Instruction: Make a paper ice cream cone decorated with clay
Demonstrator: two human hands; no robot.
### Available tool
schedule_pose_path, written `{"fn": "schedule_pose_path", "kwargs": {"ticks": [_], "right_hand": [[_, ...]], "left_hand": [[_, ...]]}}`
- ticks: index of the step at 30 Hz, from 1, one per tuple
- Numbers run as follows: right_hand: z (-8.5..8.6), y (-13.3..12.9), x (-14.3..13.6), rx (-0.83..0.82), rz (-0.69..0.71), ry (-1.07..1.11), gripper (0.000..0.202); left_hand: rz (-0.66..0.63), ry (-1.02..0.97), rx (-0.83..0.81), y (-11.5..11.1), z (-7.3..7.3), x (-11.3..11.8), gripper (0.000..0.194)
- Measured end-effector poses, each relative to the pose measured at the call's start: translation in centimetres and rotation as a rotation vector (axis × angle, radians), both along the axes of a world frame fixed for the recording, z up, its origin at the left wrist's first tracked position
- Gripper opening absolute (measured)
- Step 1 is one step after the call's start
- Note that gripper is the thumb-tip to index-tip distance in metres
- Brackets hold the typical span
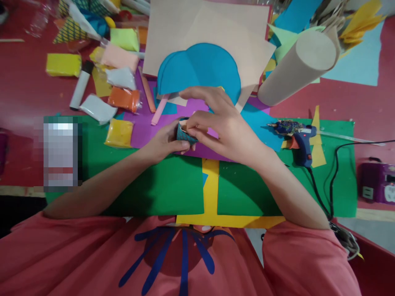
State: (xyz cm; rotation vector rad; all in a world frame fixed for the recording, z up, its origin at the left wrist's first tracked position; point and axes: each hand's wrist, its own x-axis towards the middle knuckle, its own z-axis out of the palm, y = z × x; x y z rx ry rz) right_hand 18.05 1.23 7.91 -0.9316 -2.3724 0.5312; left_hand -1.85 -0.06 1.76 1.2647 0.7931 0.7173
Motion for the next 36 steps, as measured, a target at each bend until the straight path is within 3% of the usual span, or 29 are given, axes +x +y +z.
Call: {"fn": "schedule_pose_path", "kwargs": {"ticks": [9, 21, 29, 36], "right_hand": [[-0.7, 0.0, -0.2, -0.003, 0.061, 0.075, 0.014], [-1.1, -0.2, -0.6, -0.119, 0.049, 0.098, 0.014], [-1.1, -0.6, -0.9, -0.133, -0.019, 0.077, 0.016], [-1.7, -0.6, -1.2, -0.107, -0.034, 0.104, 0.016]], "left_hand": [[0.009, 0.067, 0.129, -0.1, -1.3, -0.2, 0.051], [0.066, 0.152, 0.321, -0.2, -1.6, 0.1, 0.034], [0.093, 0.289, 0.501, -0.2, -2.3, 0.0, 0.047], [0.101, 0.326, 0.543, -0.1, -2.5, -0.3, 0.053]]}}
